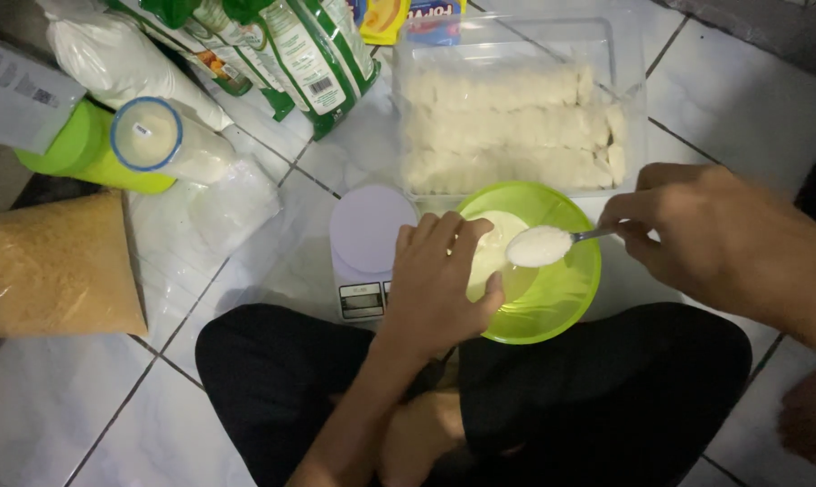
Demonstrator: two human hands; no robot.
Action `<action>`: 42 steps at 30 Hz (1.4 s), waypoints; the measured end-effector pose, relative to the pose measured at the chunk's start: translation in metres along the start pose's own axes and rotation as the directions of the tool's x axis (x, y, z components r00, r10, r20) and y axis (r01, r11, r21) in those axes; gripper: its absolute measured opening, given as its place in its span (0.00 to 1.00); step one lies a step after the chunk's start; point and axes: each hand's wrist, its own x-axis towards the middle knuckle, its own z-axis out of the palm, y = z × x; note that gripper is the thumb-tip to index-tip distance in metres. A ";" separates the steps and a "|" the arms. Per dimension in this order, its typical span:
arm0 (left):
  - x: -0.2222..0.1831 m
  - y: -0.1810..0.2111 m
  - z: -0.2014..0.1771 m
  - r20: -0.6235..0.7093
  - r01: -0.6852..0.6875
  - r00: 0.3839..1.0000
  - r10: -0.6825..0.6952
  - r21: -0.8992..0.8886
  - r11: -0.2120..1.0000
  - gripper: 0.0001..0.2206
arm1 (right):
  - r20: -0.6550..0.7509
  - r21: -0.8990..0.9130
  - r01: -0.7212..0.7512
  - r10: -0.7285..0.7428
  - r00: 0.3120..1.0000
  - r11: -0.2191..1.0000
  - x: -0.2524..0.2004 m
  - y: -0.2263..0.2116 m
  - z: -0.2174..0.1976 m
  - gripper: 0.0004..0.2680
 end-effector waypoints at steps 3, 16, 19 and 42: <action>0.003 0.004 0.008 -0.005 -0.021 1.000 0.022 0.025 0.999 0.24 | -0.030 0.074 0.019 -0.017 0.999 0.997 0.002 -0.011 -0.007 0.11; 0.011 0.035 0.010 0.118 0.328 0.904 -0.411 -0.807 0.491 0.15 | -0.607 -0.576 0.332 -0.663 0.438 0.747 -0.030 -0.036 -0.014 0.09; 0.008 0.030 0.013 0.149 0.293 0.925 -0.349 -0.865 0.407 0.15 | -0.638 -0.594 0.318 -0.673 0.375 0.739 -0.033 -0.029 -0.014 0.10; -0.012 0.002 -0.015 0.009 0.143 0.911 -0.412 -0.944 0.296 0.14 | -0.310 -0.617 0.193 -0.462 0.831 0.763 0.095 -0.089 0.135 0.07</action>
